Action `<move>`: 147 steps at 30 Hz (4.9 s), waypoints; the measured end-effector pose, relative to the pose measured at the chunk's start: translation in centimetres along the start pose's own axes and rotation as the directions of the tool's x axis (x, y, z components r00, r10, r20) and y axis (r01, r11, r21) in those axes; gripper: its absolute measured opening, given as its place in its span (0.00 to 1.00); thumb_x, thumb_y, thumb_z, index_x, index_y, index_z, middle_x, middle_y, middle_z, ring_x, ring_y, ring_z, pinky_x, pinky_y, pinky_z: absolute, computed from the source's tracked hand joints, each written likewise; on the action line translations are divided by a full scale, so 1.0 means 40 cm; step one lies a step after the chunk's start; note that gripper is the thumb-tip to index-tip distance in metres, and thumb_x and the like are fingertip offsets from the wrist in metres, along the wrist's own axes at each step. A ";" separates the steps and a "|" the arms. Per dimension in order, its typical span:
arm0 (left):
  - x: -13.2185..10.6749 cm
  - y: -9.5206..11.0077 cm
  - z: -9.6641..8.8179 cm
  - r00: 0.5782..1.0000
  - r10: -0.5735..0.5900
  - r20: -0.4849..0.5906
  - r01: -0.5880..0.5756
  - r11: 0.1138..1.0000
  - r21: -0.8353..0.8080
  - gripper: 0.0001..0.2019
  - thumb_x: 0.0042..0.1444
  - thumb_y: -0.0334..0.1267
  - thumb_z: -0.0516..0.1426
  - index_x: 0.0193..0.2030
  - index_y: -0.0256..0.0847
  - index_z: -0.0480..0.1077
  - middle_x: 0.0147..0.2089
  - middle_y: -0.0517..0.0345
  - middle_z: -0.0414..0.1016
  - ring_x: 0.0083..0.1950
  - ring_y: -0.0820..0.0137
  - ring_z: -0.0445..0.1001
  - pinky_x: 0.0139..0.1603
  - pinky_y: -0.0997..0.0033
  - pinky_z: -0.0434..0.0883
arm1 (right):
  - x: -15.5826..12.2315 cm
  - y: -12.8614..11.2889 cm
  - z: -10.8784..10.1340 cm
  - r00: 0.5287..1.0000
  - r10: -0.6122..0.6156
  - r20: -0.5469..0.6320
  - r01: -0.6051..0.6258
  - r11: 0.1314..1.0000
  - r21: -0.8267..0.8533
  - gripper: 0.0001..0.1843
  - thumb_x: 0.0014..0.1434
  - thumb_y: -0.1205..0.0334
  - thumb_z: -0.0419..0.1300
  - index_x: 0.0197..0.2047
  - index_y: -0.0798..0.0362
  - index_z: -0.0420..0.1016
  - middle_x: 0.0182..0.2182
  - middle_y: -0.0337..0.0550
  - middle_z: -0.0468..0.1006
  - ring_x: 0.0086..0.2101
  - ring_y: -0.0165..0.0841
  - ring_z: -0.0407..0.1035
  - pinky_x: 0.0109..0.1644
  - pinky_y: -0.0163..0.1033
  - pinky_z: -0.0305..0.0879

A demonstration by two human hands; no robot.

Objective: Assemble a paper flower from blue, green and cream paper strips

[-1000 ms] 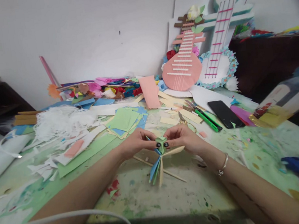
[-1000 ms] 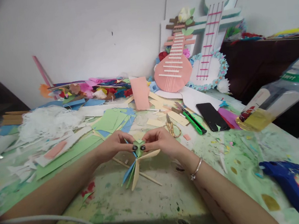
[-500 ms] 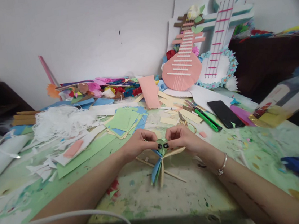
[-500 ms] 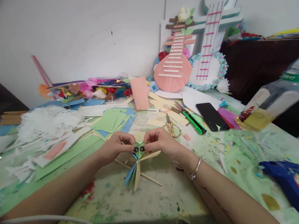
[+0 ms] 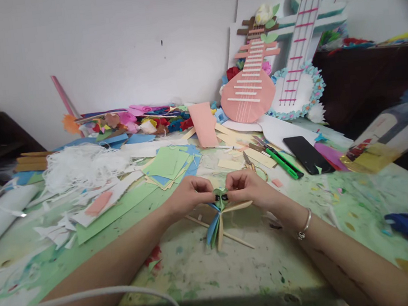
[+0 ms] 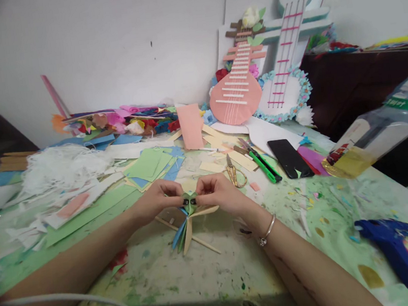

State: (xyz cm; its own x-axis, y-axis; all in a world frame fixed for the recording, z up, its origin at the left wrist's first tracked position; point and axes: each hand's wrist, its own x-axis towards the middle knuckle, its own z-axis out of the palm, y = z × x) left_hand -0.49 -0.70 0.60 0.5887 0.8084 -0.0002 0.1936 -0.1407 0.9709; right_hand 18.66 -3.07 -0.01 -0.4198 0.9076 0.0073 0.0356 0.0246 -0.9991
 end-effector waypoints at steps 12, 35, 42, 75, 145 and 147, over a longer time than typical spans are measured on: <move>-0.007 0.011 0.027 0.991 0.092 -0.101 -0.069 0.975 0.213 0.06 0.42 0.30 0.55 0.17 0.33 0.65 0.19 0.63 0.62 0.24 0.78 0.60 0.25 0.79 0.56 | -0.010 -0.015 -0.005 0.999 -0.043 0.023 0.046 0.989 -0.140 0.08 0.44 0.64 0.62 0.23 0.57 0.65 0.18 0.32 0.63 0.20 0.21 0.55 0.23 0.29 0.49; -0.010 0.015 0.013 0.997 -0.068 0.021 0.066 0.996 0.063 0.03 0.40 0.29 0.57 0.22 0.33 0.65 0.20 0.63 0.65 0.24 0.79 0.62 0.24 0.81 0.57 | -0.004 -0.005 -0.005 0.997 0.082 0.011 -0.082 0.995 -0.061 0.09 0.38 0.68 0.64 0.23 0.59 0.67 0.17 0.32 0.68 0.19 0.21 0.60 0.23 0.28 0.53; -0.008 0.007 0.026 0.998 0.015 -0.054 -0.005 0.982 0.188 0.03 0.40 0.28 0.54 0.20 0.34 0.63 0.20 0.65 0.62 0.24 0.80 0.59 0.23 0.81 0.56 | -0.001 0.004 -0.003 0.999 0.046 -0.014 -0.047 0.997 -0.068 0.08 0.37 0.71 0.63 0.21 0.59 0.66 0.16 0.32 0.66 0.19 0.21 0.59 0.23 0.28 0.53; -0.015 0.002 0.027 0.992 0.110 -0.068 -0.085 0.951 0.298 0.05 0.45 0.32 0.55 0.23 0.33 0.69 0.21 0.63 0.64 0.23 0.80 0.60 0.23 0.82 0.58 | -0.028 -0.026 0.047 0.935 -0.355 -0.022 0.192 0.554 -0.810 0.06 0.42 0.73 0.53 0.19 0.55 0.62 0.18 0.35 0.65 0.23 0.25 0.58 0.29 0.31 0.50; 0.100 -0.126 -0.064 0.892 0.182 -0.414 -0.070 0.960 0.271 0.14 0.46 0.38 0.58 0.41 0.35 0.73 0.31 0.54 0.75 0.30 0.72 0.71 0.29 0.76 0.68 | -0.142 0.039 0.309 0.679 -0.264 0.685 0.717 0.033 -0.697 0.18 0.62 0.62 0.47 0.55 0.48 0.58 0.59 0.53 0.57 0.58 0.52 0.48 0.54 0.63 0.52; 0.099 -0.126 -0.069 0.904 0.150 -0.399 -0.078 0.978 0.192 0.15 0.46 0.38 0.59 0.41 0.34 0.73 0.30 0.54 0.75 0.28 0.74 0.70 0.26 0.77 0.67 | -0.145 0.026 0.302 0.634 -0.276 0.723 0.766 0.091 -0.637 0.18 0.61 0.63 0.47 0.54 0.56 0.60 0.56 0.55 0.61 0.58 0.48 0.51 0.57 0.58 0.52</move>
State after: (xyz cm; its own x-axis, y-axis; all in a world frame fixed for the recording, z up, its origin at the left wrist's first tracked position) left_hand -1.30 4.77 -3.64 0.2482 0.9382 0.2413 0.2940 -0.3103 0.9040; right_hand 10.18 -13.37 -1.62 -0.9313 0.2653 0.2494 0.2592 0.9641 -0.0577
